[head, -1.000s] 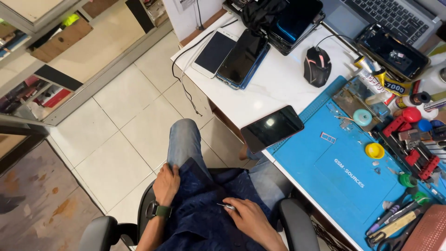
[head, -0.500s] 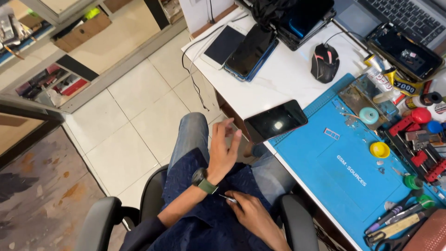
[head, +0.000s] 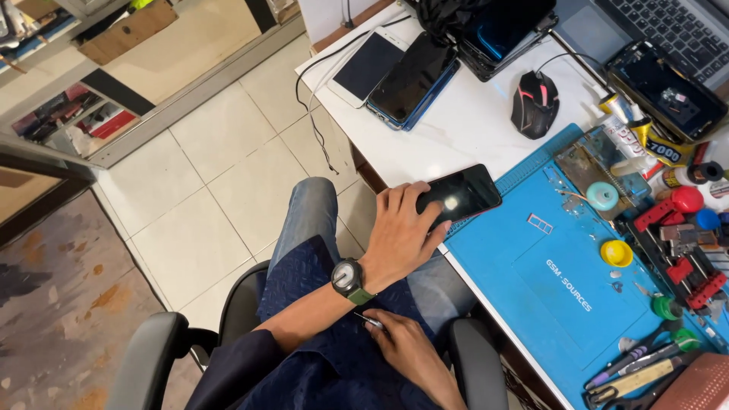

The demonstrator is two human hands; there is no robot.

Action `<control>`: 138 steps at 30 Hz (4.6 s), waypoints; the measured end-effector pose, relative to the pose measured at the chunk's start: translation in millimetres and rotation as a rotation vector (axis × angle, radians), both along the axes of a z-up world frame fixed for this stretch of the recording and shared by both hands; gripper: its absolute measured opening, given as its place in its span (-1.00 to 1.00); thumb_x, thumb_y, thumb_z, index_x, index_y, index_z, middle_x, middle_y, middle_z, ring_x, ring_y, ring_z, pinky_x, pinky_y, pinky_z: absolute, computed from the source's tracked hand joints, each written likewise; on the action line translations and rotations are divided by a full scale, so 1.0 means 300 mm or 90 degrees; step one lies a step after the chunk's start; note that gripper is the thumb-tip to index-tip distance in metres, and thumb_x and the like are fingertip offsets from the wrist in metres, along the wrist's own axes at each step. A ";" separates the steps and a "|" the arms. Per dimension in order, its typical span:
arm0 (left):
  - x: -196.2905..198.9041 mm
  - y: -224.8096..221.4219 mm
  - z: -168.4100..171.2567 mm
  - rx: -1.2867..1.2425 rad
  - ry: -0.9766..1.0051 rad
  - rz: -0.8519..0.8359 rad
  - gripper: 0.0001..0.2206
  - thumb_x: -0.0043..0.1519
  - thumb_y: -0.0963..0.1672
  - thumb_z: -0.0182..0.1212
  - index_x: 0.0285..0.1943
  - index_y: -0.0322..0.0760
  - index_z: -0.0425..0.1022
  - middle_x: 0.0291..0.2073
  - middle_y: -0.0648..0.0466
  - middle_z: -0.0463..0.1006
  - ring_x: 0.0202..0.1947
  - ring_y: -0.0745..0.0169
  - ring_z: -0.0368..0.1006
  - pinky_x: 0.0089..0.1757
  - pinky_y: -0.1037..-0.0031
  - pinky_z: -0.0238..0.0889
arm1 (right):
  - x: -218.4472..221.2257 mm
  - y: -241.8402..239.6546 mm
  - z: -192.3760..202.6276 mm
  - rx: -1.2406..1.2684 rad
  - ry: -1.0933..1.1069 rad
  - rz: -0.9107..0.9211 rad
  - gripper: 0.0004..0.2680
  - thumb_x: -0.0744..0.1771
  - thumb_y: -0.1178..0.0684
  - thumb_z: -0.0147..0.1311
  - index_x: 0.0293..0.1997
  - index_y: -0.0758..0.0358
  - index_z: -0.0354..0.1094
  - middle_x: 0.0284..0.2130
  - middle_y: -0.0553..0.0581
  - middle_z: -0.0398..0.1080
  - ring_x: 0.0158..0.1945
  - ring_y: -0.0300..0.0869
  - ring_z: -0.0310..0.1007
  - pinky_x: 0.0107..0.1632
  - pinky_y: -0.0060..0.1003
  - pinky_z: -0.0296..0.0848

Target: Inspecting and disassembling mobile phones at a repair station, including removing the SIM tray.

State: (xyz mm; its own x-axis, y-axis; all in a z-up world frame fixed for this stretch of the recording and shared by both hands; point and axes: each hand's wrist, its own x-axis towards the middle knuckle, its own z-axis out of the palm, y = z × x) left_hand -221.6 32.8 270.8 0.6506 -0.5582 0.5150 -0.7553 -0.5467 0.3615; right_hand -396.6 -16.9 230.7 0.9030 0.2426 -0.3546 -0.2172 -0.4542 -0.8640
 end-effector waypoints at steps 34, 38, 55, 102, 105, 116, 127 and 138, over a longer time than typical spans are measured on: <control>0.113 0.099 0.154 -0.747 0.871 -0.223 -0.52 0.28 -0.16 0.57 0.36 -0.32 0.51 0.13 -0.07 0.68 0.15 0.12 0.61 0.12 0.19 0.51 | -0.043 -0.456 0.115 -0.499 -0.463 -0.495 -0.89 0.50 0.18 0.39 0.14 0.37 0.67 -0.39 0.16 0.41 -0.31 0.12 0.41 -0.27 -0.02 0.40; 0.118 0.114 0.146 -0.751 0.873 -0.233 -0.57 0.22 -0.17 0.63 0.22 -0.20 0.52 -0.10 0.21 0.63 -0.06 0.38 0.58 -0.04 0.39 0.53 | 0.020 -0.439 0.134 -0.525 -0.461 -0.477 -0.81 0.47 0.25 0.37 0.23 0.41 0.57 -0.06 0.35 0.39 -0.07 0.23 0.39 -0.10 0.09 0.45; 0.025 0.245 0.075 -0.734 0.729 -0.100 -0.50 0.26 -0.12 0.56 0.33 -0.15 0.40 -0.05 0.16 0.61 -0.04 0.37 0.56 -0.02 0.40 0.48 | 0.325 0.081 0.374 -0.032 -0.683 -0.471 -0.72 0.30 0.35 0.41 0.11 0.64 0.53 0.01 0.48 0.64 0.03 0.27 0.75 0.05 -0.02 0.75; -0.013 0.527 0.161 -0.939 0.641 -0.132 -0.54 0.45 -0.04 0.43 0.45 -0.23 0.38 0.07 0.16 0.56 0.01 0.34 0.46 0.10 0.49 0.36 | 0.349 0.261 0.394 0.311 -0.489 -0.284 -0.51 0.50 0.32 0.17 0.66 0.27 0.02 0.15 0.47 0.51 0.13 0.11 0.61 0.33 -0.09 0.72; -0.014 0.544 0.144 -0.934 0.661 -0.126 -0.49 0.41 -0.05 0.45 0.47 -0.28 0.35 -0.06 0.14 0.52 -0.14 0.34 0.42 -0.07 0.51 0.33 | 0.372 0.292 0.404 0.279 -0.511 -0.259 -0.51 0.50 0.34 0.16 0.66 0.26 0.01 0.17 0.53 0.50 0.21 0.17 0.62 0.35 -0.06 0.72; -0.001 0.564 0.191 -0.923 0.620 -0.081 -0.61 0.45 -0.12 0.41 0.37 -0.18 0.32 0.11 0.12 0.55 0.06 0.29 0.49 0.14 0.44 0.45 | 0.391 0.298 0.372 0.241 -0.505 -0.311 -0.55 0.51 0.31 0.15 0.64 0.29 0.05 0.14 0.47 0.49 0.21 0.13 0.60 0.38 -0.07 0.70; 0.005 0.550 0.222 -0.824 0.533 0.096 -0.63 0.47 -0.09 0.36 0.36 -0.14 0.28 0.09 0.15 0.43 0.08 0.34 0.42 0.15 0.45 0.43 | 0.361 0.243 0.318 -0.080 -0.683 -0.243 -0.64 0.50 0.32 0.14 0.50 0.44 0.11 -0.13 0.53 0.56 -0.10 0.15 0.67 0.08 -0.01 0.73; 0.083 0.575 0.255 -1.092 1.269 -0.323 -0.12 0.34 0.14 -0.02 0.79 -0.38 -0.06 0.69 -0.42 0.10 0.59 -0.35 0.18 0.42 -0.07 0.24 | 0.346 0.218 0.326 0.078 -0.522 -0.408 -0.75 0.54 0.10 0.09 0.39 0.39 0.28 0.04 0.38 0.52 0.00 0.02 0.58 0.11 -0.16 0.68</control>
State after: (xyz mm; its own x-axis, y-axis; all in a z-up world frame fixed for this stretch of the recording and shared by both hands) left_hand -196.8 205.3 347.2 0.6699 -0.7194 -0.1832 0.7396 0.6681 0.0809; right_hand -292.7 48.6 328.5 0.8276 -0.3738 0.4187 0.2867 -0.3597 -0.8879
